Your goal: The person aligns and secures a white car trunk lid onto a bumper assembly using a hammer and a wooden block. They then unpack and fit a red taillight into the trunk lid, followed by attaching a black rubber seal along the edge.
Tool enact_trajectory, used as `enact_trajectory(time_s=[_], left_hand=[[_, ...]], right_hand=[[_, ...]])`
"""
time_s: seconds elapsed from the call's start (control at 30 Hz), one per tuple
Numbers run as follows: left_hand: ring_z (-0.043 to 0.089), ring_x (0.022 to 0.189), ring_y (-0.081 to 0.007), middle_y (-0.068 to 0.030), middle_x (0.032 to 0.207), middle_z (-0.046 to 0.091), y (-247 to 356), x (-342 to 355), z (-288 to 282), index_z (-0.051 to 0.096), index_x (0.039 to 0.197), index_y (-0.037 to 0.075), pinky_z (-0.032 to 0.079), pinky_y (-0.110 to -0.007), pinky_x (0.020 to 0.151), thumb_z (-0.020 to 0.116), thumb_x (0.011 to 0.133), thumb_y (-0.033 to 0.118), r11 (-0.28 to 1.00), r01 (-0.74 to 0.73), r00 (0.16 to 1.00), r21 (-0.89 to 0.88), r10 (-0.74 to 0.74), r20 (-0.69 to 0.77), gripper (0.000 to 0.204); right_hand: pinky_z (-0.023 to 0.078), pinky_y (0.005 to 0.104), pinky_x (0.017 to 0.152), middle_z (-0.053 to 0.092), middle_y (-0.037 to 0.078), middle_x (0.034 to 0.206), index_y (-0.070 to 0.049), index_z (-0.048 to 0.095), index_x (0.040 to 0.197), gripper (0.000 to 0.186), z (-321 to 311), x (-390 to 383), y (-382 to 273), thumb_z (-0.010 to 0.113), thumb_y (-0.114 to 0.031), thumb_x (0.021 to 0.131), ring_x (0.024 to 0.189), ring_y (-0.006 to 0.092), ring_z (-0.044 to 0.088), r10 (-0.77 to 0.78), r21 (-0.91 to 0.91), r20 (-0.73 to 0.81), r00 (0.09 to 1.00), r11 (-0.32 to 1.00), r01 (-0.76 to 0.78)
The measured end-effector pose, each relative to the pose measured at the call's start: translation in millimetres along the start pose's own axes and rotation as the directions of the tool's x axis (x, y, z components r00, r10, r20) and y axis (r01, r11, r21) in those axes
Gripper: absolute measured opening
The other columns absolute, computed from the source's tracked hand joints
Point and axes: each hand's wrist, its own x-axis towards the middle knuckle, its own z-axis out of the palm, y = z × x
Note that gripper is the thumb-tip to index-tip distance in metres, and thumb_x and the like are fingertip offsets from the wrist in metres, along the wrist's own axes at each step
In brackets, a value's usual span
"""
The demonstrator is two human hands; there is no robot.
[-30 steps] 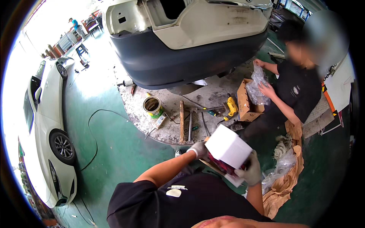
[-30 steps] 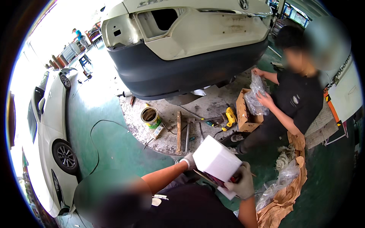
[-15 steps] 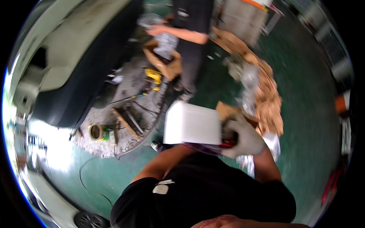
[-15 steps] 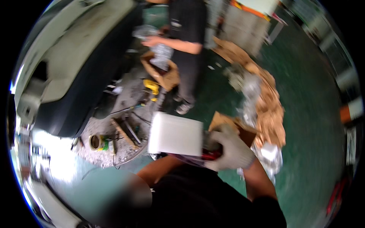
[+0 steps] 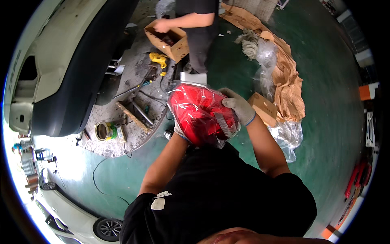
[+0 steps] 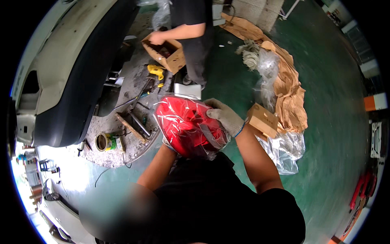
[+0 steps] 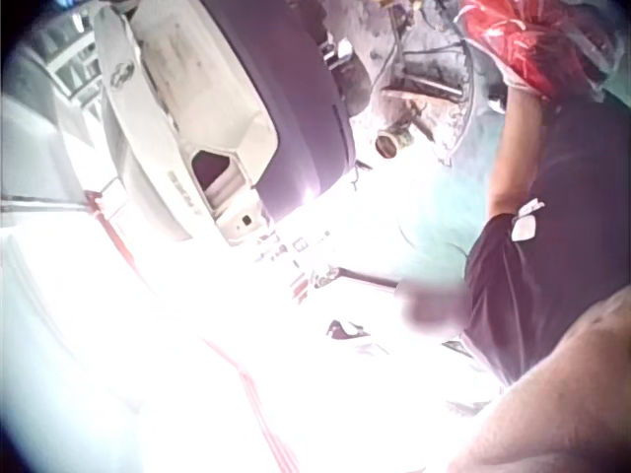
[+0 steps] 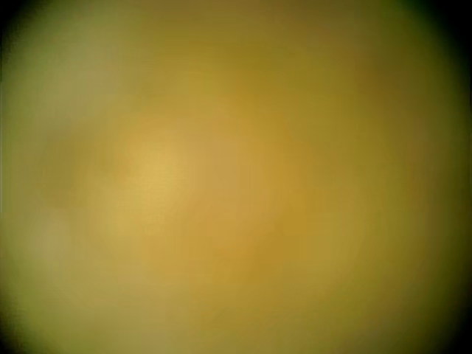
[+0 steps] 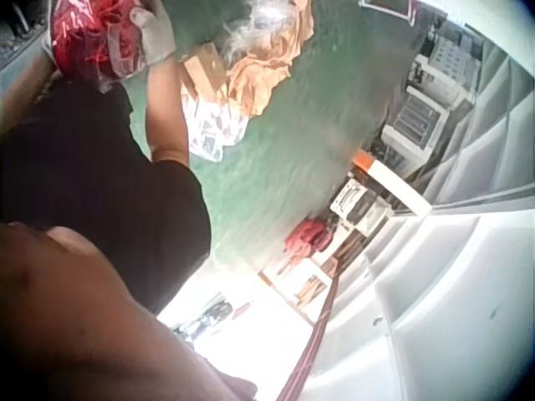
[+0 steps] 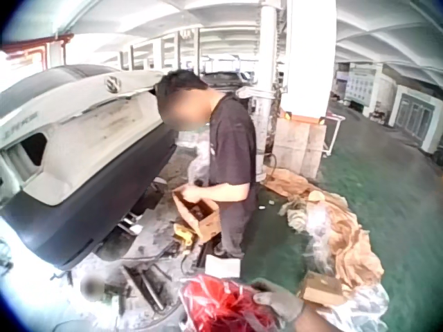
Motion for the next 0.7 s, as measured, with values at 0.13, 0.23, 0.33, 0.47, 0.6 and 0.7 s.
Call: enact_trajectory(time_s=[0.13,0.23,0.33,0.47,0.6,0.7], left_hand=[[0.062,0.136,-0.0335,-0.0178,0.146,0.066,31.7,-22.8,-20.6,0.068,0.14,0.008,0.052,-0.041,0.11,0.065,0.1,0.037,0.997,-0.068,0.997,0.03,0.069,-0.03,0.05],[0.062,0.136,-0.0335,-0.0178,0.146,0.066,63.9,-44.2,-43.3,0.067,0.14,0.008,0.052,-0.041,0.11,0.064,0.1,0.037,0.99,-0.105,0.991,0.092,0.112,-0.077,0.05],[0.062,0.136,-0.0336,-0.0177,0.146,0.066,106.1,-71.9,-78.3,0.067,0.14,0.008,0.052,-0.041,0.11,0.064,0.1,0.038,0.972,-0.156,0.969,0.175,0.184,-0.162,0.05],[0.061,0.137,-0.0336,-0.0176,0.146,0.066,133.1,-108.8,-119.7,0.067,0.141,0.008,0.052,-0.042,0.11,0.064,0.1,0.038,0.954,-0.185,0.924,0.237,0.251,-0.289,0.05],[0.061,0.137,-0.0336,-0.0175,0.147,0.065,121.8,-136.1,-140.0,0.067,0.141,0.008,0.052,-0.042,0.11,0.064,0.1,0.038,0.96,-0.162,0.885,0.23,0.244,-0.396,0.05],[0.061,0.137,-0.0336,-0.0174,0.147,0.065,112.4,-141.8,-143.8,0.066,0.141,0.008,0.052,-0.042,0.11,0.063,0.101,0.038,0.965,-0.142,0.871,0.223,0.228,-0.434,0.05]], right_hand=[[0.05,0.0372,0.108,0.067,0.013,0.128,0.004,0.059,0.142,0.06,28.3,20.0,14.4,0.068,-0.022,0.089,0.119,0.0229,0.064,0.051,-0.124,0.1,0.994,0.992,-0.038],[0.043,0.0378,0.115,0.068,0.012,0.132,0.003,0.066,0.138,0.057,58.9,30.4,22.7,0.063,-0.019,0.085,0.125,0.022,0.062,-0.046,-0.318,0.119,0.992,0.944,0.082],[0.046,0.0373,0.111,0.07,0.013,0.126,0.003,0.069,0.133,0.054,99.3,40.1,31.2,0.071,-0.031,0.09,0.121,0.022,0.063,-0.212,-0.3,0.226,0.951,0.914,0.275],[0.048,0.0377,0.108,0.071,0.014,0.124,0.0,0.072,0.128,0.046,145.5,50.1,45.9,0.073,-0.031,0.094,0.122,0.0215,0.064,-0.16,-0.233,0.196,0.968,0.951,0.204],[0.054,0.0383,0.094,0.073,0.017,0.104,0.0,0.072,0.118,0.043,156.1,61.0,61.4,0.073,-0.037,0.096,0.099,0.0271,0.07,-0.207,-0.583,0.154,0.966,0.77,0.258],[0.056,0.041,0.087,0.076,0.015,0.102,-0.001,0.074,0.106,0.026,160.8,68.8,89.4,0.076,-0.025,0.095,0.098,0.0305,0.073,-0.304,-0.483,-0.05,0.951,0.841,0.243]])
